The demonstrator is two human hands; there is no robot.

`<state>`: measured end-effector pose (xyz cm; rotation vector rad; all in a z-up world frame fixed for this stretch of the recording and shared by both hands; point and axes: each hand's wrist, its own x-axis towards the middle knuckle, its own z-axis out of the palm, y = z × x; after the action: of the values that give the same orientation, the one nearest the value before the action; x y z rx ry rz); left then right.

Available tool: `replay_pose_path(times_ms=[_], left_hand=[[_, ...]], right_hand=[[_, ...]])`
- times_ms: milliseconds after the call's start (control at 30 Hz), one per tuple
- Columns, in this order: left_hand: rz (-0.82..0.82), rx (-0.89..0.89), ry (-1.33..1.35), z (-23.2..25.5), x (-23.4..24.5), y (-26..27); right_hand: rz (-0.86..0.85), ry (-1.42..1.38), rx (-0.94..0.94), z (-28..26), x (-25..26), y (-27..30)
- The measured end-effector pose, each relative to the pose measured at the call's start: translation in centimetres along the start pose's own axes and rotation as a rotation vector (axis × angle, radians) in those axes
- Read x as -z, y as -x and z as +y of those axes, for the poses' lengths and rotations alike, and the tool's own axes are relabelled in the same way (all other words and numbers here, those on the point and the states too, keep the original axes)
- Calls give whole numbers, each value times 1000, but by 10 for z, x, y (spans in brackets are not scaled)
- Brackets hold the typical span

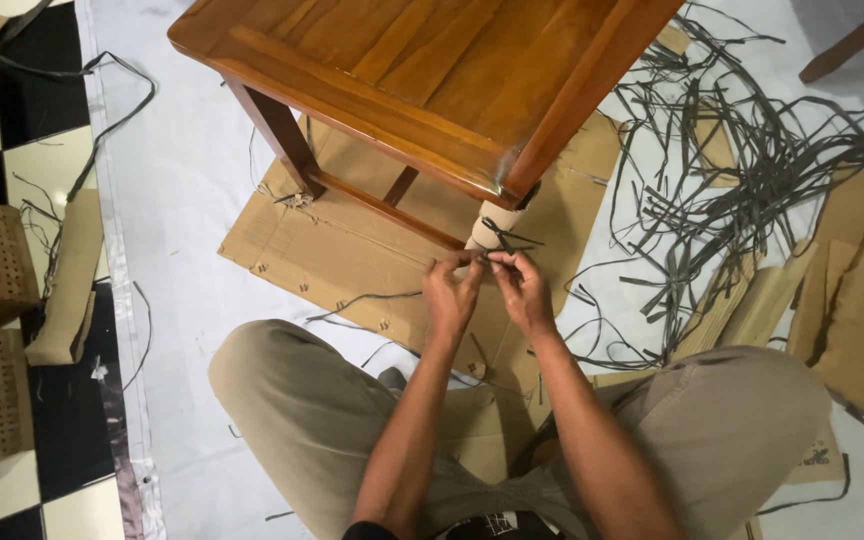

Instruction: Wrapping the legs of a wooden table with cardboard protectors and securing them with plastic ties.

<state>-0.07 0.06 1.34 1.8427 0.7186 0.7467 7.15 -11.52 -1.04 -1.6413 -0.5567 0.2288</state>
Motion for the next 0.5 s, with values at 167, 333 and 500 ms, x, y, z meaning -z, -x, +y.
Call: replay_pose_path(times_ms=[167,333,500], left_hand=[[2,122,125,3,1,1],[13,222,258,-7,-10,1],[103,255,540,-11,-21,1]], right_hand=[[63,-46,-13,7,8,-1],[129,-37,-52,21,12,-2],[187,-1,-87,11,14,-1]])
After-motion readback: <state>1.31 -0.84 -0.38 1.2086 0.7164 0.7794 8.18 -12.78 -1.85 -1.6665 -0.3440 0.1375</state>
